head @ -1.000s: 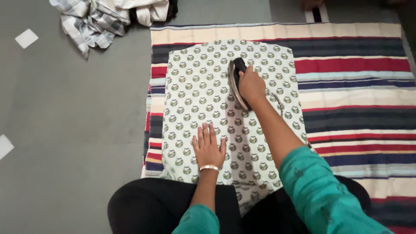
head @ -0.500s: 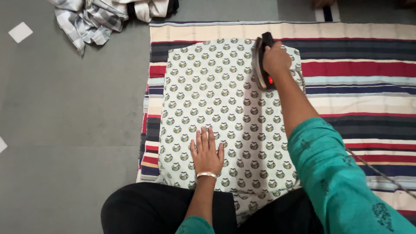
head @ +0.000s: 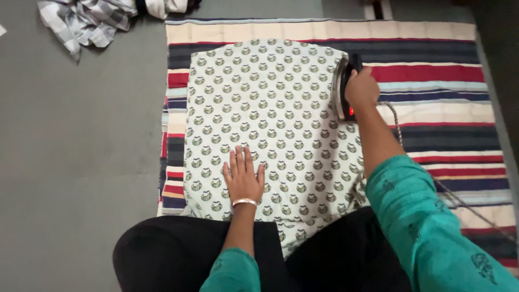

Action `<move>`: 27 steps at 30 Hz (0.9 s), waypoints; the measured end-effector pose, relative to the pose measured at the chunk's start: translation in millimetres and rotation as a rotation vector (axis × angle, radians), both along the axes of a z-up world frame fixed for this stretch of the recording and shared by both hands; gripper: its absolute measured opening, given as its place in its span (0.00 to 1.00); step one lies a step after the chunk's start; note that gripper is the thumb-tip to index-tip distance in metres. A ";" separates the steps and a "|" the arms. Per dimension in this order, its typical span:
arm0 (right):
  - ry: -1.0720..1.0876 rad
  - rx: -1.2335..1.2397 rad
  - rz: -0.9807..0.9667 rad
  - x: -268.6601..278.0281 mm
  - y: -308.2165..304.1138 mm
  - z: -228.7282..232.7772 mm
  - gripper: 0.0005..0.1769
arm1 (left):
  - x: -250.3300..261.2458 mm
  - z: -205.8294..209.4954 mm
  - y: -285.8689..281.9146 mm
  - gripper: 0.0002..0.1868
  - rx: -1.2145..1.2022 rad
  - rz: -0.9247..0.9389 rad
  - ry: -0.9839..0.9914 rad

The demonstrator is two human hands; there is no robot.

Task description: The person irons a patterned fabric laid on a striped mat using a handheld iron. They move the iron back and forth across the fabric, occasionally adjusting the fabric with their left hand.

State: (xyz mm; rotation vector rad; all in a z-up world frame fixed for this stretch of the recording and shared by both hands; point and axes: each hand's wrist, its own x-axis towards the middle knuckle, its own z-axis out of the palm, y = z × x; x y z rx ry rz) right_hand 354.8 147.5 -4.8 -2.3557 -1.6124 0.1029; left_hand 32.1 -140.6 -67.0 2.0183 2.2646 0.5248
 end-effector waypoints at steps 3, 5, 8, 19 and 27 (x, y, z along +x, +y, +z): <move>0.014 0.023 0.002 -1.0 -37.1 0.9 0.25 | 0.5 -1.0 0.1 0.37 0.008 0.005 0.009; 0.006 0.033 0.010 -5.1 -60.9 3.1 0.26 | 0.5 -2.7 0.4 0.37 0.024 0.008 0.017; -0.015 0.063 0.051 -18.0 -101.8 5.0 0.24 | 0.6 -6.0 -1.8 0.37 0.034 0.002 0.018; -0.002 -0.014 0.153 -93.3 -241.8 37.5 0.26 | 0.0 -22.7 3.2 0.40 0.080 0.002 0.096; -0.039 0.077 0.269 -124.1 -253.8 40.7 0.30 | -23.4 1.5 20.3 0.44 -0.205 -0.105 0.044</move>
